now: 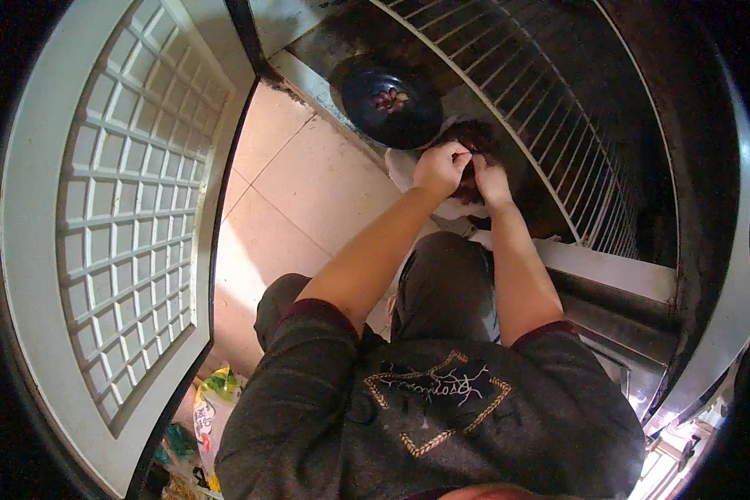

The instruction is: The person retrieves a black bowl, collects grapes from a refrigerator, and places them in the bowl. Then they scoop rice into a white bowl, add chopped greens, shredded yellow topping, braised meat, and a halved boiled egg using tongs and a ladle. The completed bowl is held at the end.

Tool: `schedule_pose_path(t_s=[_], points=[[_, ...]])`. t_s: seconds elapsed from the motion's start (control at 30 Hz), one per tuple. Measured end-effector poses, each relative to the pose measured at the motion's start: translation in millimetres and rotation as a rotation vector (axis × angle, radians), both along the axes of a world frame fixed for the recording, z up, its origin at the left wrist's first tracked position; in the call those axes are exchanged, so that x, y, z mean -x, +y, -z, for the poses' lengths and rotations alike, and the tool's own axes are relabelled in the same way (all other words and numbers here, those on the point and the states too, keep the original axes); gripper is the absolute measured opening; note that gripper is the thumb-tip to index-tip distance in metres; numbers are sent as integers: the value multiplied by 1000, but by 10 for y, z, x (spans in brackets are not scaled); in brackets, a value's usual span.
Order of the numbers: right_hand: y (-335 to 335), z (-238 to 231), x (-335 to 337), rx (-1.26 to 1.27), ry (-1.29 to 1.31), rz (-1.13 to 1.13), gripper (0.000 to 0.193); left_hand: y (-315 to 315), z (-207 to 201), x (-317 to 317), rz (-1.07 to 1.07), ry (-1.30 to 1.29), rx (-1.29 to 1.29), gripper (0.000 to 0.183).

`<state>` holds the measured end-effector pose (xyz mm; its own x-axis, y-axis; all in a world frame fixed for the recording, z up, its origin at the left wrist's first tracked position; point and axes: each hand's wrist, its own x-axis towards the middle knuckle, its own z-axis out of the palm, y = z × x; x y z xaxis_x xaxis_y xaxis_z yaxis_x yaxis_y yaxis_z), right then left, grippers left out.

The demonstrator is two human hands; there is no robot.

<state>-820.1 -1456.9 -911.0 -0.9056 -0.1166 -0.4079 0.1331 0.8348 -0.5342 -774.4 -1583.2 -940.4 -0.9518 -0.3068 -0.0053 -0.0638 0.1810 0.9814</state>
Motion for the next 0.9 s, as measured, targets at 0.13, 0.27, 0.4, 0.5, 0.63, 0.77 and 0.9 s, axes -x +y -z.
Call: schedule_pose_path(t_s=[0.13, 0.27, 0.4, 0.5, 0.63, 0.77, 0.9], points=[[-25, 68, -150, 211, 169, 217, 33, 8, 128, 29, 12, -39, -124, 20], [22, 153, -186, 202, 345, 173, 34, 89, 189, 47, 37, -65, -135, 19], [99, 80, -82, 139, 355, 130, 35, 94, 232, 81, 222, 136, -250, 27], [149, -69, -31, 264, 8, 257, 37, 21, 270, 120, 293, 114, -102, 30], [100, -86, -35, 67, 74, 104, 38, 18, 287, 150, 285, 154, 343, 22], [117, 17, -71, -39, 317, -67, 40, 86, 292, 147, 229, 212, 559, 19], [182, 67, -150, -86, 385, -45, 40, 143, 307, 150, 284, 183, 557, 22]])
